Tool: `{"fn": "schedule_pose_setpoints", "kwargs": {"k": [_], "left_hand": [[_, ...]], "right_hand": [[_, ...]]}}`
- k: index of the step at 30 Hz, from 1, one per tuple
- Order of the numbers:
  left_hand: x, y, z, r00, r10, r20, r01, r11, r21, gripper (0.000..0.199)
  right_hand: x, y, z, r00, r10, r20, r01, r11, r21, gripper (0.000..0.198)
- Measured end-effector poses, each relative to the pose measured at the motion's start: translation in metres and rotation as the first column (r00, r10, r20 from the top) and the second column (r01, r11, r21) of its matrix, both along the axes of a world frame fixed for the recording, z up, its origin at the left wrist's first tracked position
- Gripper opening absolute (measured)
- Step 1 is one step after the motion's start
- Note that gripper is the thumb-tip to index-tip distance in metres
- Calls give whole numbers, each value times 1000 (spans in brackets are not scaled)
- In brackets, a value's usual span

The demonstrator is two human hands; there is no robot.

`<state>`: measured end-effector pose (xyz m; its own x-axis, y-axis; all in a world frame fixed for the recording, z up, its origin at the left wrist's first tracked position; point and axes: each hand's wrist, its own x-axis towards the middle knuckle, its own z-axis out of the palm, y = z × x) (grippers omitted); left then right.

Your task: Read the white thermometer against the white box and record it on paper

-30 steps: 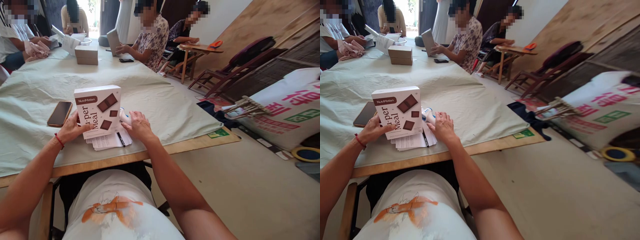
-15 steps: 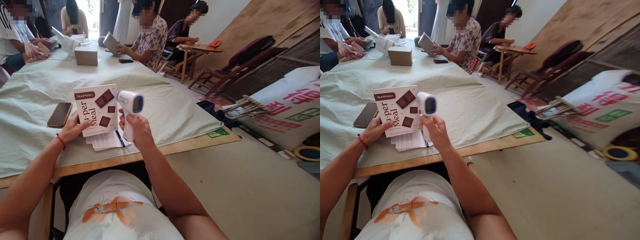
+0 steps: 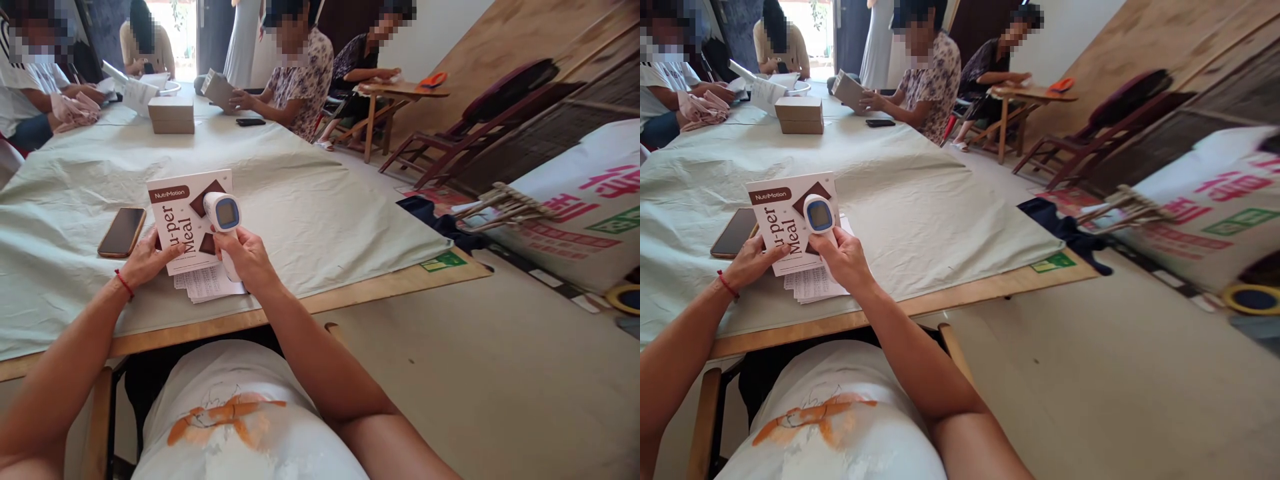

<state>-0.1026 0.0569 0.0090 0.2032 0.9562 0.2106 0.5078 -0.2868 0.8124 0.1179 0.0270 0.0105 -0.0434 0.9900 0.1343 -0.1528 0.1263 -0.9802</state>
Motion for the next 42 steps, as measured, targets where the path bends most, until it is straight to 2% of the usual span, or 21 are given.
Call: {"fn": "schedule_pose_setpoints", "kwargs": {"k": [8, 26, 33, 37, 39, 42], "left_hand": [[-1, -1, 2, 1000, -10, 20, 10, 1000, -16, 64], [-1, -2, 1, 998, -26, 52, 26, 1000, -12, 62], [-3, -1, -1, 1000, 0, 8, 0, 1000, -15, 67], [-1, -1, 0, 999, -22, 49, 23, 1000, -7, 63], [-1, -1, 1, 999, -18, 51, 18, 1000, 4, 61], [-3, 0, 0, 1000, 18, -1, -18, 1000, 23, 62]], "right_hand": [[0, 3, -9, 999, 0, 41, -1, 1000, 20, 41], [-2, 0, -13, 997, 31, 64, -32, 999, 15, 39], [-3, -5, -1, 993, 84, -82, -85, 996, -16, 43], [3, -12, 7, 979, 150, -139, -155, 988, -27, 47], [9, -16, 6, 981, 142, -134, -146, 989, -20, 47], [24, -23, 0, 990, 59, -128, -63, 998, -30, 45]]}}
